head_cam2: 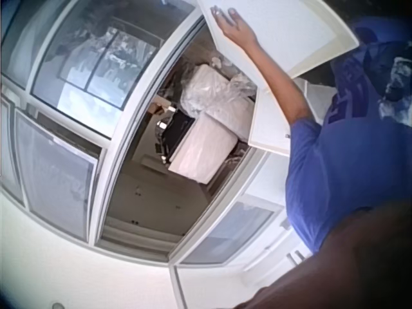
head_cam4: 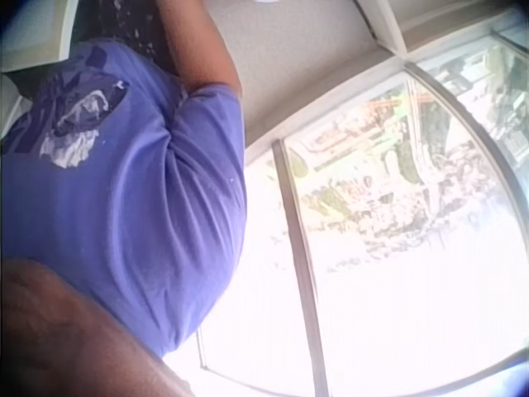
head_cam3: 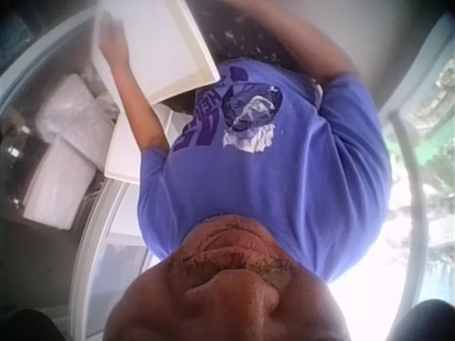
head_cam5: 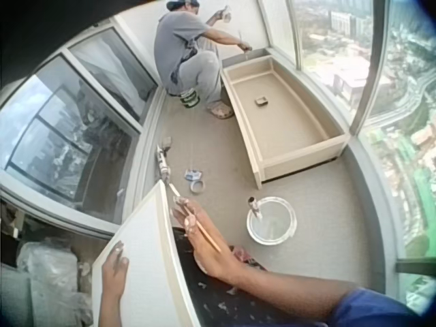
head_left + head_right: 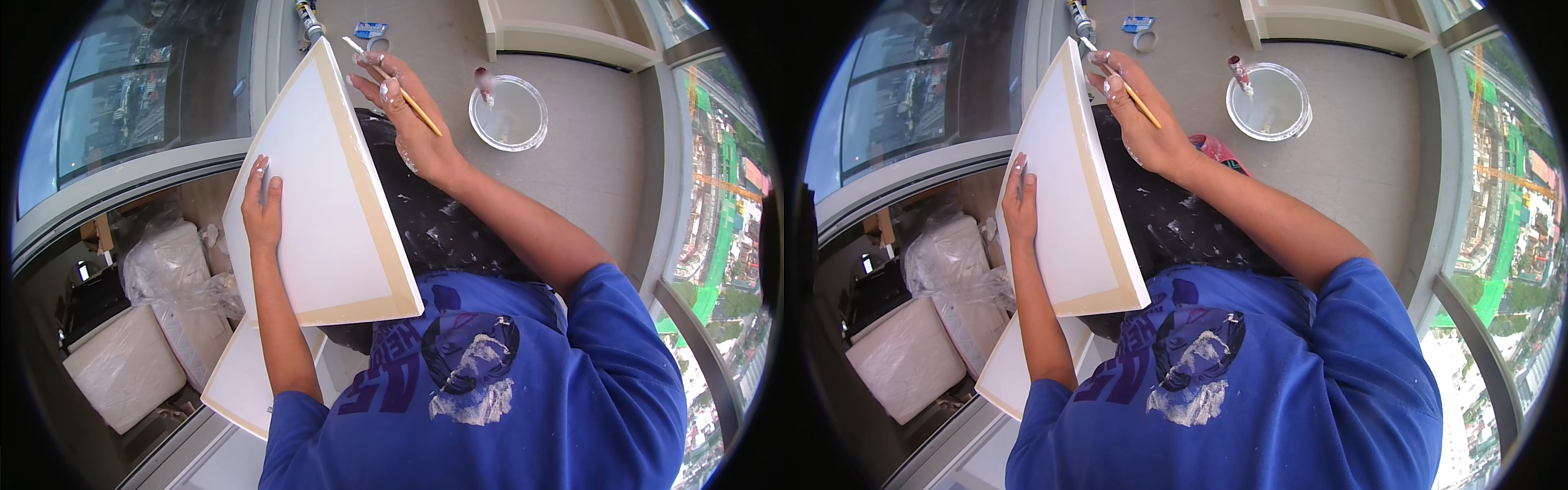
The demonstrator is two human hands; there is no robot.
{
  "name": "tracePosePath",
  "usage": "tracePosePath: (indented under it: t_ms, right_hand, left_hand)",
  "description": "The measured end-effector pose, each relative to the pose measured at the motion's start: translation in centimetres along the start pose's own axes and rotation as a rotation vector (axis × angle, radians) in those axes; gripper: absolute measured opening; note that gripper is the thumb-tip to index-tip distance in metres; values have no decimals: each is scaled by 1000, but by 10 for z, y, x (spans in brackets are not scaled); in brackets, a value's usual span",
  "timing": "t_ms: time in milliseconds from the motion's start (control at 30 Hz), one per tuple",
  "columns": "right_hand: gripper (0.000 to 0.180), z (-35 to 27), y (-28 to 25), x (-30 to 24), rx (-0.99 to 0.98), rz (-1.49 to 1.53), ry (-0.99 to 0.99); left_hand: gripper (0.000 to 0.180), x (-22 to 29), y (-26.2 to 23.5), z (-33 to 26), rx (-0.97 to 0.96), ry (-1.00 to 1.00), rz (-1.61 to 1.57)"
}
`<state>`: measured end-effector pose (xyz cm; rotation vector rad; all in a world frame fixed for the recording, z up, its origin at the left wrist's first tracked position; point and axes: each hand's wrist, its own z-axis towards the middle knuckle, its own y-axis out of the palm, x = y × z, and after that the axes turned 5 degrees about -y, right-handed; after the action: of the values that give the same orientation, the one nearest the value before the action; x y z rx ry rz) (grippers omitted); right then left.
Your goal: The person paints the edge of a white cabinet door using a paint brush. They dip the brush into a small container of white paint and apply it to the border of the door, moving the door to reach different sides.
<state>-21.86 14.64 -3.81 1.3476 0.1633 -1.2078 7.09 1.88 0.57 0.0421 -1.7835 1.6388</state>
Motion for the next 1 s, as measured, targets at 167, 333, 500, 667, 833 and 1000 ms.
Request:
tracePosePath:
  t_ms: [167, 333, 500, 667, 833, 1000]
  right_hand:
    - [60, 3, 4, 5, -27, 26, -15]
    - [65, -2, 4, -2, -39, 6, 8]
    - [65, -12, 3, -13, -28, -39, 5]
    - [46, -10, -16, -31, 5, -79, 94]
    - [28, 16, -36, -40, 4, -229, 38]
    - [22, 32, -37, -55, -98, -300, 179]
  left_hand:
    - [49, -2, -1, 0, -4, 14, -15]
    - [48, 3, 0, -3, 5, 8, 4]
    - [49, 8, -1, -3, 16, 8, 22]
    - [50, 5, 0, -6, 32, -4, 27]
    - [50, 8, -1, -7, 48, 7, 42]
    - [50, 6, 1, -7, 65, 14, 47]
